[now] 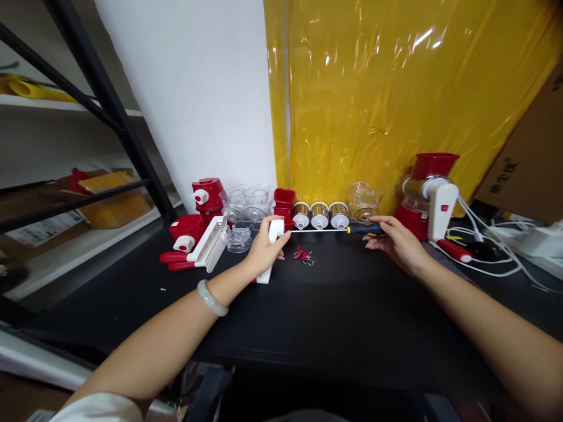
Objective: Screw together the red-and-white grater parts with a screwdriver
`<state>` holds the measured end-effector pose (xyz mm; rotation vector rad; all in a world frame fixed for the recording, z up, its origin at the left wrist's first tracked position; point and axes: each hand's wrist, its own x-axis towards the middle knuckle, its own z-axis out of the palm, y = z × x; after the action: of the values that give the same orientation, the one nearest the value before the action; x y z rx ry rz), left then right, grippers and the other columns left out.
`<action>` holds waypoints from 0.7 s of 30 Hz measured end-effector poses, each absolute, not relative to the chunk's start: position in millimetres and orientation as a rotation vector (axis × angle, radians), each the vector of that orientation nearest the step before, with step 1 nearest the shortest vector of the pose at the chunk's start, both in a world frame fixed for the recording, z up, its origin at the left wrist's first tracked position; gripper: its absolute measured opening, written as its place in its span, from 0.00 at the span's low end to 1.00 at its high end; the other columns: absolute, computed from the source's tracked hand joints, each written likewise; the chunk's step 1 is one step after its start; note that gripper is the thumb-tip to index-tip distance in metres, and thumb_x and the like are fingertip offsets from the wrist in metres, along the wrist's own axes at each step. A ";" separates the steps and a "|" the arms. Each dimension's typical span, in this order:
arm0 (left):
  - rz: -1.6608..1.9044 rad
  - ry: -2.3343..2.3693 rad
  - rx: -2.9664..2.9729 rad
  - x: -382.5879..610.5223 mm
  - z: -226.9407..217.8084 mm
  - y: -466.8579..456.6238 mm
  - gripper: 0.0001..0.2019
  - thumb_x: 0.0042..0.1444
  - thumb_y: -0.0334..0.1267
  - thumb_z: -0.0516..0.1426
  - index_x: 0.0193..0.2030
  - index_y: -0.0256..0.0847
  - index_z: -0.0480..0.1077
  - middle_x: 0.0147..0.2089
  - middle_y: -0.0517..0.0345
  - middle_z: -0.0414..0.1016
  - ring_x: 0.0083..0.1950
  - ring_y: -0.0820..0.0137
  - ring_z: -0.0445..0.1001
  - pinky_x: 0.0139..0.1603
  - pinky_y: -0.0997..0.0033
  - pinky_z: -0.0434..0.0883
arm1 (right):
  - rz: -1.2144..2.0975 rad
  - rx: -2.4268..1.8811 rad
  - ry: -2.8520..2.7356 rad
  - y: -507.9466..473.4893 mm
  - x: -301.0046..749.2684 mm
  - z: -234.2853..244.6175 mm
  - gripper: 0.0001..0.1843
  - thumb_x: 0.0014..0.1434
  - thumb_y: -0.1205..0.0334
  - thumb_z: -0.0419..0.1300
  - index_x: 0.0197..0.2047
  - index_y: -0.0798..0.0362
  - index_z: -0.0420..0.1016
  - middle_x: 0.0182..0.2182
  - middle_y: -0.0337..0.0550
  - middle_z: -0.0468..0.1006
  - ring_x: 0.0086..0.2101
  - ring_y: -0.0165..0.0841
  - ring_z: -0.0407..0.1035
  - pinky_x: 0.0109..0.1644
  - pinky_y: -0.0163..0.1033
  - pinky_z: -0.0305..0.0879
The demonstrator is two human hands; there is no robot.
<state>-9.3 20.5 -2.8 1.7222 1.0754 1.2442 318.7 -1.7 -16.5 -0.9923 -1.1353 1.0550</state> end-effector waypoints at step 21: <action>1.256 1.058 1.701 -9.3 -3.8 22.0 0.26 0.56 0.47 0.63 0.57 0.46 0.59 0.29 0.67 0.67 0.20 0.75 0.68 0.22 0.71 0.74 | 0.965 -1.100 -1.295 -2.1 320.8 -17.7 0.22 0.61 0.39 0.56 0.45 0.47 0.72 0.17 0.38 0.73 0.20 0.37 0.71 0.28 0.42 0.68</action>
<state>-9.3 22.0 -3.8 1.7009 1.0583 1.2561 320.8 -2.1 -17.7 -1.0999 -1.2949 0.9650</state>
